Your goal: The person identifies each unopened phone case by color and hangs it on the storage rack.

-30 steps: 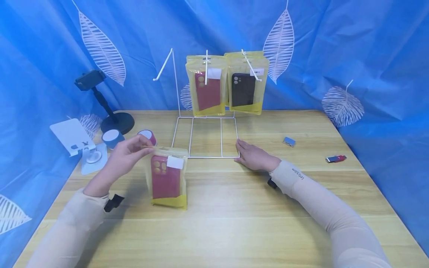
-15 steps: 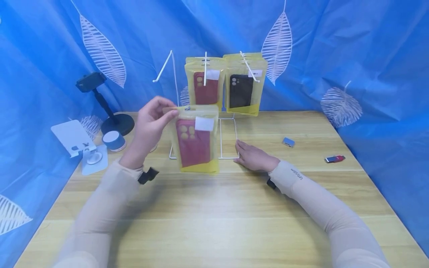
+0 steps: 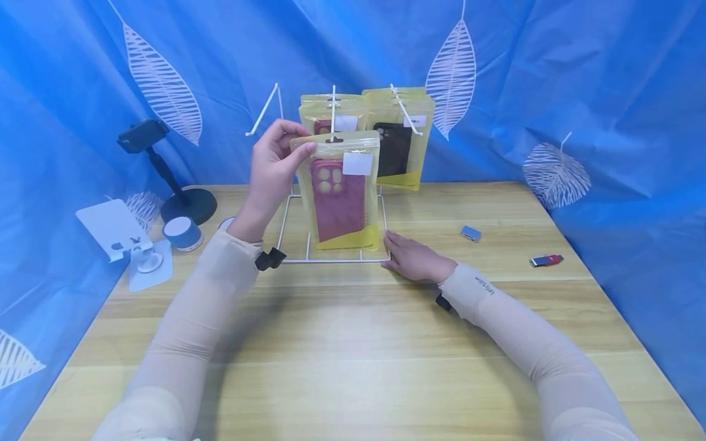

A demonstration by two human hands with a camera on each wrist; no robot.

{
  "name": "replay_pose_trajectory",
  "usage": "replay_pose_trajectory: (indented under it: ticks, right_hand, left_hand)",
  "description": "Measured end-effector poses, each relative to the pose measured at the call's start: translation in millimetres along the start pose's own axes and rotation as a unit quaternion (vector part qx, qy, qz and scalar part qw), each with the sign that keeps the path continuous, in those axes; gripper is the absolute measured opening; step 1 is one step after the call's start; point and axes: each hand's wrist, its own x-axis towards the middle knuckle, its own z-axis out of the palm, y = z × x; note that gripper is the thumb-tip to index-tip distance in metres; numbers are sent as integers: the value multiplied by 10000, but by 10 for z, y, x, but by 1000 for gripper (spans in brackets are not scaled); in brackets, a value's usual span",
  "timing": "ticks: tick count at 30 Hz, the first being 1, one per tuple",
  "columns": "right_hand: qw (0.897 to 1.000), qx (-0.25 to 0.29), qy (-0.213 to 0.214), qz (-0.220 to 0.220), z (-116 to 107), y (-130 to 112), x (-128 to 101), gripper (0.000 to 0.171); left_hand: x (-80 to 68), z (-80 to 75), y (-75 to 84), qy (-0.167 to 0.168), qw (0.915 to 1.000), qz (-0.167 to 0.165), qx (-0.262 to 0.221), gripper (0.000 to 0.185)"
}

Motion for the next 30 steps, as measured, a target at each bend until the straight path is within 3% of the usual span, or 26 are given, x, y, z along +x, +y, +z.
replay_pose_trajectory:
  ticks: [6, 14, 21, 30]
  right_hand:
    - [9999, -83, -81, 35, -14, -8, 0, 74]
    - [9996, -263, -88, 55, 23, 28, -5, 72]
    - [9997, -209, -94, 16, 24, 24, -32, 73]
    - [9996, -291, -65, -33, 65, 38, -25, 73]
  left_hand:
    - [37, -1, -29, 87, 9996, -182, 207, 13]
    - [186, -17, -200, 176, 9956, -369, 839, 12]
    - [336, 8, -314, 322, 9817, -453, 1820, 15]
    - [518, 35, -426, 501, 9641, -574, 2545, 18]
